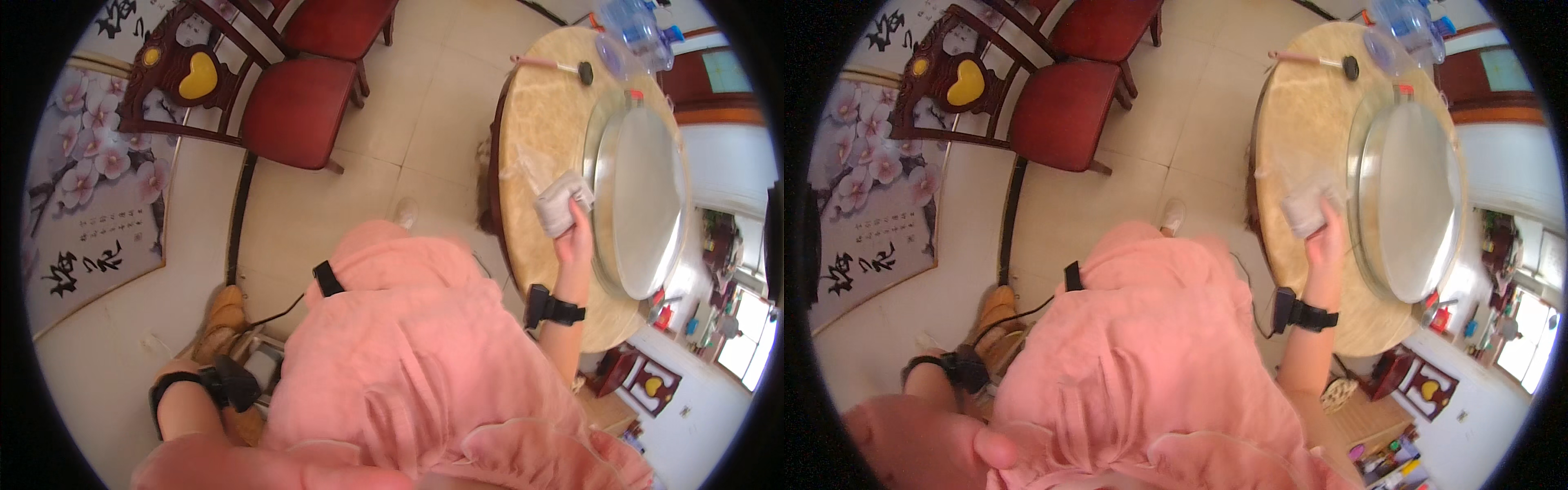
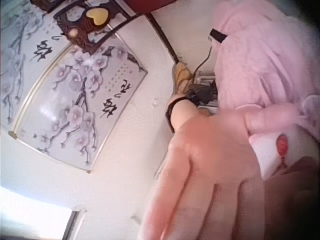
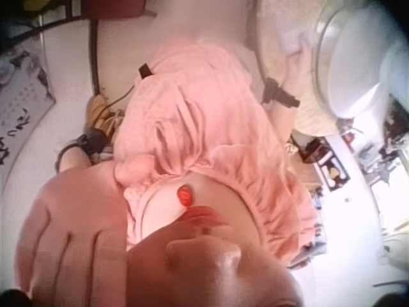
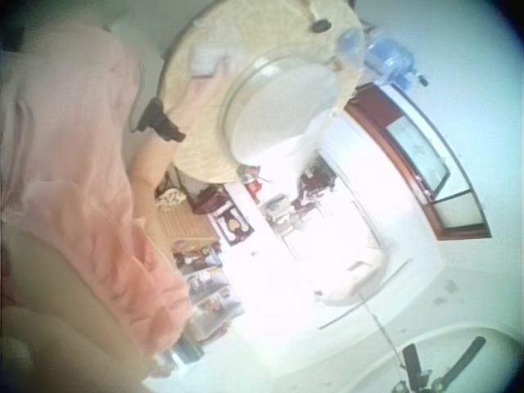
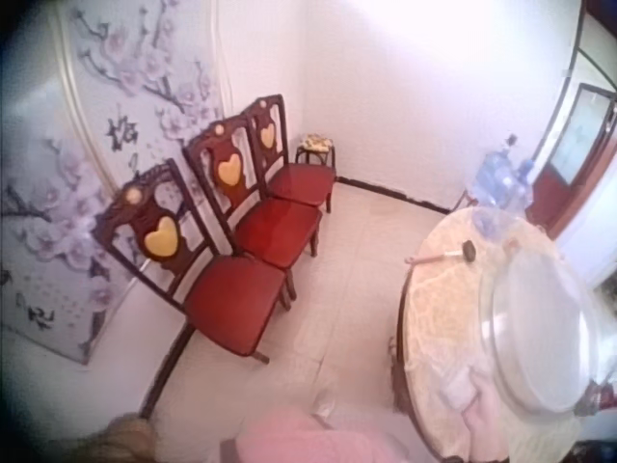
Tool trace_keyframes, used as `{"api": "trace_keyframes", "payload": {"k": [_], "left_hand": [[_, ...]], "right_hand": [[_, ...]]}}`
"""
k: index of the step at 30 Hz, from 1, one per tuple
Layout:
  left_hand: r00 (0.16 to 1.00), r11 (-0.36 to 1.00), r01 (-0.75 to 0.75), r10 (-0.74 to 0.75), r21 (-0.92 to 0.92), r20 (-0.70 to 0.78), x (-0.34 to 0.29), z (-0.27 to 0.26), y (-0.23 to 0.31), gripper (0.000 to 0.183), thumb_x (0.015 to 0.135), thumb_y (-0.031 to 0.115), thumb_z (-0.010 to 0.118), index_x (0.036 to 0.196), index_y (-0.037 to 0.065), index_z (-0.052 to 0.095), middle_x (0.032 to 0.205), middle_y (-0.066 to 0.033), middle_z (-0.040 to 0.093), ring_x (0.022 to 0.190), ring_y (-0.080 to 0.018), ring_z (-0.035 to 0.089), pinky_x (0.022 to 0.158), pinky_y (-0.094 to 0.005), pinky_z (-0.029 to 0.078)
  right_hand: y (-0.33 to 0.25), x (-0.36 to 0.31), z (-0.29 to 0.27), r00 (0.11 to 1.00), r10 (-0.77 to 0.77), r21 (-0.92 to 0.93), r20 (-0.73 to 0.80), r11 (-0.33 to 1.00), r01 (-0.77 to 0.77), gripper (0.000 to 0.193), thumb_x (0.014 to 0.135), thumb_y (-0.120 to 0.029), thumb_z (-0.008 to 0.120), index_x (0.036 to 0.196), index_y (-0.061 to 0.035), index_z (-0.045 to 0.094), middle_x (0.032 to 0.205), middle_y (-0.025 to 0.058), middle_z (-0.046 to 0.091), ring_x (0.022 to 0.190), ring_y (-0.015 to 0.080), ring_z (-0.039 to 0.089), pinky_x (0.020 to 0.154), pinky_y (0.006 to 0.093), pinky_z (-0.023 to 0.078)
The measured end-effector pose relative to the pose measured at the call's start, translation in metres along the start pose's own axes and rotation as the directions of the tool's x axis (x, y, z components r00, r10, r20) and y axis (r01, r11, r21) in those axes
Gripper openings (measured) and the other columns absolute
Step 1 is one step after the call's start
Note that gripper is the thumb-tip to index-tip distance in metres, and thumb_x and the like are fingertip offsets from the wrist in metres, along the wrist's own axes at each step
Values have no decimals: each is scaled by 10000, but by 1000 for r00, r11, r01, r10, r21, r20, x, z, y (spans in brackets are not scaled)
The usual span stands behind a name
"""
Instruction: The person wipes the top edges and red seats of a set of chairs using a white cloth, then moves to a table and wipes around the edge of a large metal lid.
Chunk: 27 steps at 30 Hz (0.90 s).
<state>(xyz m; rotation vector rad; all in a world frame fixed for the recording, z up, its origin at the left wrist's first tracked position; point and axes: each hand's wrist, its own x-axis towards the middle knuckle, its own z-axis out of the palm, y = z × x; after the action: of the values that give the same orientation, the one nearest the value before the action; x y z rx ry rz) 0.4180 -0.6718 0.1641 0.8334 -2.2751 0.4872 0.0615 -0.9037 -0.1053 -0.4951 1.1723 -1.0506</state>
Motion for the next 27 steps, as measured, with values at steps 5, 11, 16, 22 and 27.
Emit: {"api": "trace_keyframes", "payload": {"k": [5,11,16,22,27], "left_hand": [[994,998,59,-56,28,-95,-36,-4,35,737,686,159,537,1279,43,115,1369,-3,10,1286,-207,114,960,-368,348],[959,982,134,-94,134,-268,-69,-17,59,835,689,191,525,1346,49,30,1419,19,-91,1332,-192,37,977,-356,330],[892,942,210,-76,261,-445,-91,-14,77,918,692,218,516,1402,53,-42,1461,38,-176,1370,-180,-27,992,-346,314],[775,708,531,-184,465,-605,-115,-29,136,537,835,73,470,1337,18,289,1308,-94,410,1152,-347,433,959,-433,374],[583,434,807,-693,401,-424,-103,-16,169,283,721,54,537,981,-57,548,996,-168,551,844,-312,565,831,-390,452]], "right_hand": [[-20,-38,-45,997,10,-3,-75,1000,-11,381,871,-165,537,1213,-24,442,1205,88,517,1119,220,493,940,364,404],[-28,-105,-89,983,37,14,-180,999,-36,325,897,-157,485,1194,-31,452,1167,97,544,1055,231,545,903,373,455],[-24,-146,-113,975,17,11,-223,1000,-15,325,890,-163,487,1189,-42,457,1159,95,550,1048,236,550,899,374,458],[-32,-153,-151,980,43,-4,-194,999,-45,330,876,-164,495,1182,-46,464,1142,93,559,1026,240,562,884,371,467],[-44,-135,-176,973,42,21,-227,999,-38,311,876,-169,493,1163,-49,483,1100,86,580,983,236,583,840,358,491]]}}
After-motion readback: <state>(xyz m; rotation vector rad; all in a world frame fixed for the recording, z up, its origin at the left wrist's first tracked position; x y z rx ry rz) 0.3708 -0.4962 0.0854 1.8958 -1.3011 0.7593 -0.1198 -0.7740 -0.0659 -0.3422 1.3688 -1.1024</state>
